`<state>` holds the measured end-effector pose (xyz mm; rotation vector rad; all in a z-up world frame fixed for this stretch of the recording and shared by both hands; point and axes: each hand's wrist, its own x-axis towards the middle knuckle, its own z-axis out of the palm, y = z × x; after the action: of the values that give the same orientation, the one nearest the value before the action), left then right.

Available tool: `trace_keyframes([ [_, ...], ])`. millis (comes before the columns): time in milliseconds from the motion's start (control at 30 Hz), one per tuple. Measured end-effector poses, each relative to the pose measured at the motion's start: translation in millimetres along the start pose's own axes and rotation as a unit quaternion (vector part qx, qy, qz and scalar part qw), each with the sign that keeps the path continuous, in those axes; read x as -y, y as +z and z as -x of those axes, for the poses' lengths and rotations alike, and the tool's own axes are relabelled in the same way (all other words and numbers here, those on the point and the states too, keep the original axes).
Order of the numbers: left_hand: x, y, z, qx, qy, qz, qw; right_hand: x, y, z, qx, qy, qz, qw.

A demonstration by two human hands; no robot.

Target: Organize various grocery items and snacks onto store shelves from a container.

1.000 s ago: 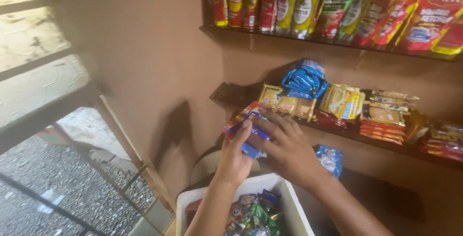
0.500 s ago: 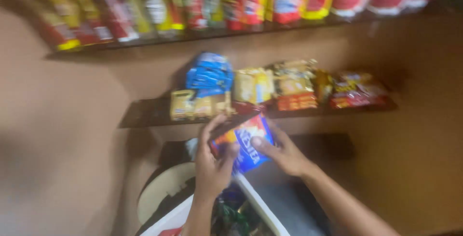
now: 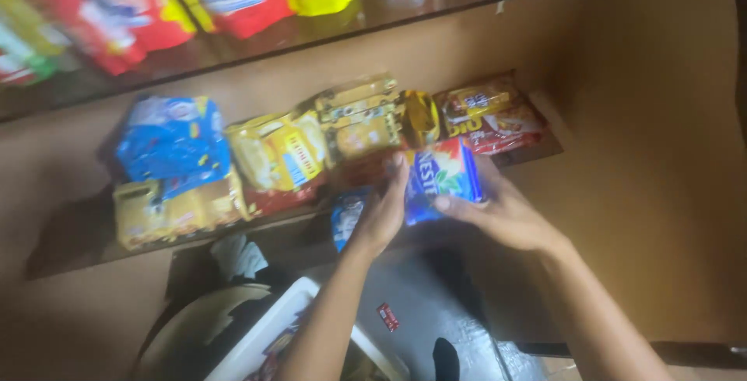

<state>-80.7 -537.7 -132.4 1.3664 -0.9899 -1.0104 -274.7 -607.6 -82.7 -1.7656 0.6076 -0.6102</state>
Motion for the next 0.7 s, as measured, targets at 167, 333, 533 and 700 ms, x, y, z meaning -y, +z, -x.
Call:
trace_keyframes([
  [167,-20,25,-65,-0.1,0.166,-0.089,0.977,-21,-40,-59,-0.164,0.037,-0.004,0.986],
  [333,-63,30,-78,-0.134,0.286,-0.243,0.917,-33,-59,-117,-0.245,-0.082,0.002,0.966],
  [533,-34,22,-121,-0.142,0.311,-0.389,0.855,-2,-57,-139,-0.23,-0.06,0.274,0.932],
  [700,-47,31,-122,-0.191,0.245,-0.603,0.735,-28,-71,-147,-0.248,-0.261,0.436,0.825],
])
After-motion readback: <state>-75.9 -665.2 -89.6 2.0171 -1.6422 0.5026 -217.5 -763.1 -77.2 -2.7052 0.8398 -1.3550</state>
